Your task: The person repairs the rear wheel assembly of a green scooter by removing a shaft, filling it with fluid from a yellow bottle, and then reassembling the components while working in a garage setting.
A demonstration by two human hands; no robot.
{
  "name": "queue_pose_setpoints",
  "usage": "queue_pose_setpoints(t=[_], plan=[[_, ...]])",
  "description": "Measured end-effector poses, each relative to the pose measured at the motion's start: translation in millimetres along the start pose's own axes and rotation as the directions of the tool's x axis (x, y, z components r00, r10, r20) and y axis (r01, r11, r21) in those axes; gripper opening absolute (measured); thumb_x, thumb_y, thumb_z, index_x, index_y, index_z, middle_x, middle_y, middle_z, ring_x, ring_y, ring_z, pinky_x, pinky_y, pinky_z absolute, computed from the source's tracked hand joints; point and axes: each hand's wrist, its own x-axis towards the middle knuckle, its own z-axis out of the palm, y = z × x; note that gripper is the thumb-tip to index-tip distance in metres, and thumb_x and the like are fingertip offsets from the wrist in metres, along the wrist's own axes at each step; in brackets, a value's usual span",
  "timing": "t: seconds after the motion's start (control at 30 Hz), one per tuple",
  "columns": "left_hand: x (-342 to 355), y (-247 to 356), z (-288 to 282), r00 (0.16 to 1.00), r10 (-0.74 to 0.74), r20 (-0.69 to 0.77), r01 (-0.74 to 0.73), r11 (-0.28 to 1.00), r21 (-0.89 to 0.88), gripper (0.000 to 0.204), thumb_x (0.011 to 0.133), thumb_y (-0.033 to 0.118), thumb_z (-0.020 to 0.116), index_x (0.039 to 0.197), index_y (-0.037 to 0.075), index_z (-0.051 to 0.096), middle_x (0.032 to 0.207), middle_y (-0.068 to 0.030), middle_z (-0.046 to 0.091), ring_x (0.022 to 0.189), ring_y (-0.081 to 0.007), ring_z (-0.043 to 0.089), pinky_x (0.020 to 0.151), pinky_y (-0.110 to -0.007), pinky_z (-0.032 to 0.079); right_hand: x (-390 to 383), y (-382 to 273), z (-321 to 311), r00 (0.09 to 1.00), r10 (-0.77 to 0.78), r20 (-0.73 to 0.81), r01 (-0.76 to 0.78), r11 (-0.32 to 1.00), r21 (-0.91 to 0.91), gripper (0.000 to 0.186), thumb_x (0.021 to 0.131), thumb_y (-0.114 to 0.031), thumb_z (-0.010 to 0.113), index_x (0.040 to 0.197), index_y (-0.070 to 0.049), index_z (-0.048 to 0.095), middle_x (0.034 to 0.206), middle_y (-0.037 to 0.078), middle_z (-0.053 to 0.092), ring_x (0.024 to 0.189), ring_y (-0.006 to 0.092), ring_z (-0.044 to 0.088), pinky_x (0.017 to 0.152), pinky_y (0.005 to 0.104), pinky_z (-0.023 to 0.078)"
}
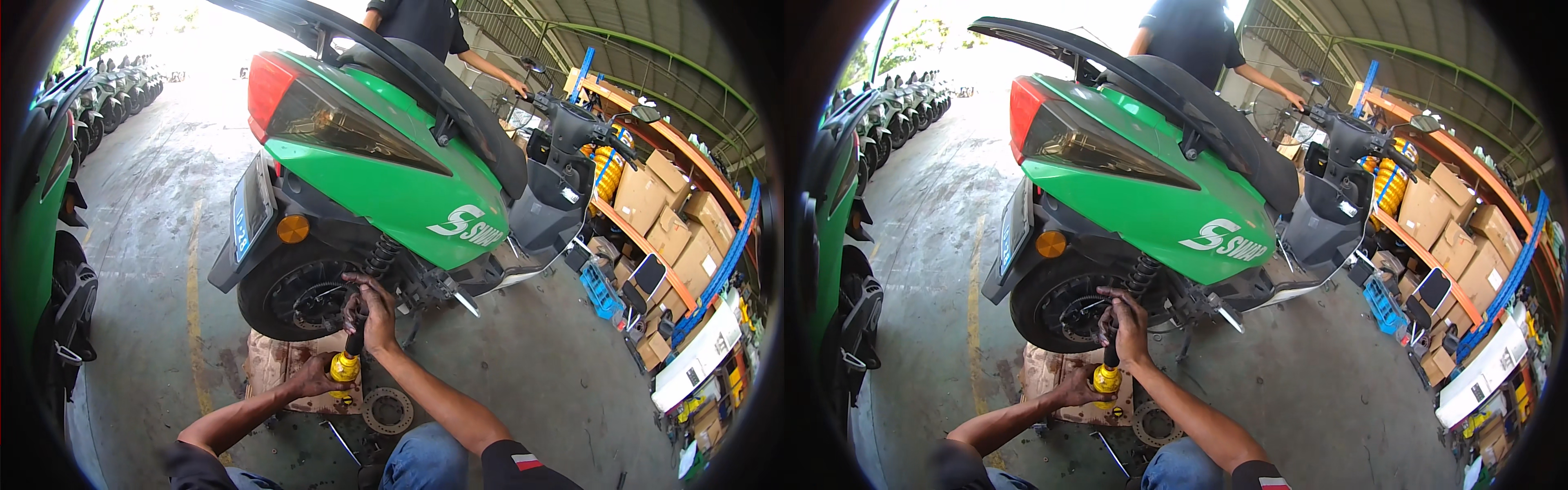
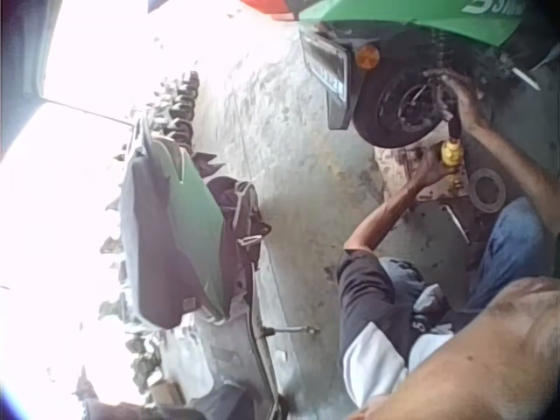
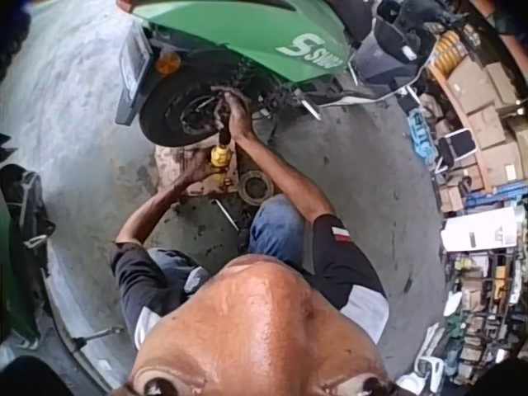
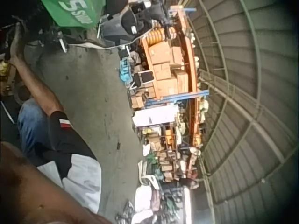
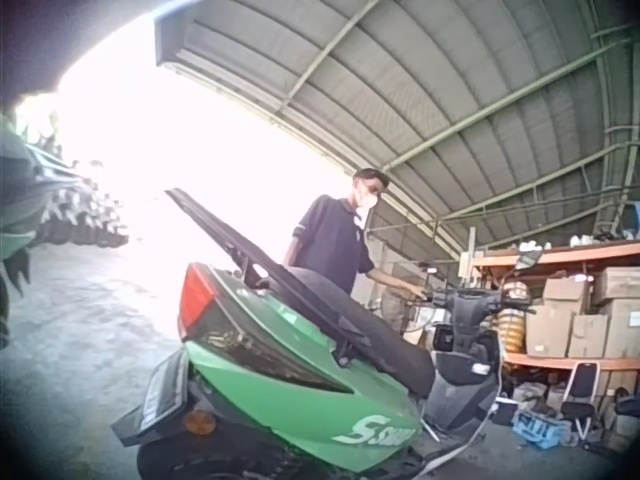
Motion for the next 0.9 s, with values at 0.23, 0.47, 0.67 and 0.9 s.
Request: queue_pose_setpoints(t=[0.23,0.47,0.67,0.9], plan=[[0,-22,4,1.0,0.002,-0.026,-0.002,1.0,-0.003,0.068,0.074,0.03,0.088,0.123,-0.004,0.056,0.114,-0.015,0.067,0.106,-0.0236,0.066,0.096,-0.036,0.052,0,2,2,1.0,-0.005,0.009,0.005,1.0,-0.03,0.035,0.102,-0.024,0.039,0.119,0.003,0.055,0.061,0.005,0.048,0.046,0.0123,0.046,0.043,0.0266,0.039],[0,-19,3,0.999,0.022,-0.034,-0.021,0.999,0.05,0.069,0.073,0.034,0.087,0.122,-0.004,0.057,0.114,-0.0166,0.067,0.104,-0.0258,0.066,0.094,-0.036,0.052,0,3,4,1.0,0.0,-0.006,0.0,0.999,-0.036,0.035,0.102,-0.023,0.04,0.116,0.003,0.058,0.061,0.004,0.049,0.046,0.0122,0.046,0.042,0.0262,0.039],[-4,-17,-2,0.999,0.003,-0.04,-0.002,0.999,0.041,0.071,0.073,0.036,0.087,0.123,-0.004,0.057,0.113,-0.0165,0.068,0.104,-0.0257,0.067,0.095,-0.037,0.052,1,6,7,1.0,0.002,0.005,-0.002,1.0,-0.031,0.036,0.101,-0.025,0.041,0.116,0.004,0.058,0.06,0.005,0.049,0.045,0.0121,0.046,0.042,0.0263,0.039],[-4,-16,0,1.0,0.013,-0.016,-0.012,0.999,0.038,0.067,0.075,0.034,0.086,0.122,-0.004,0.057,0.114,-0.0164,0.067,0.103,-0.0258,0.067,0.095,-0.037,0.052,1,8,6,1.0,0.019,0.006,-0.018,0.999,-0.041,0.037,0.102,-0.024,0.041,0.117,0.004,0.058,0.06,0.004,0.049,0.046,0.0118,0.046,0.043,0.0259,0.039]])
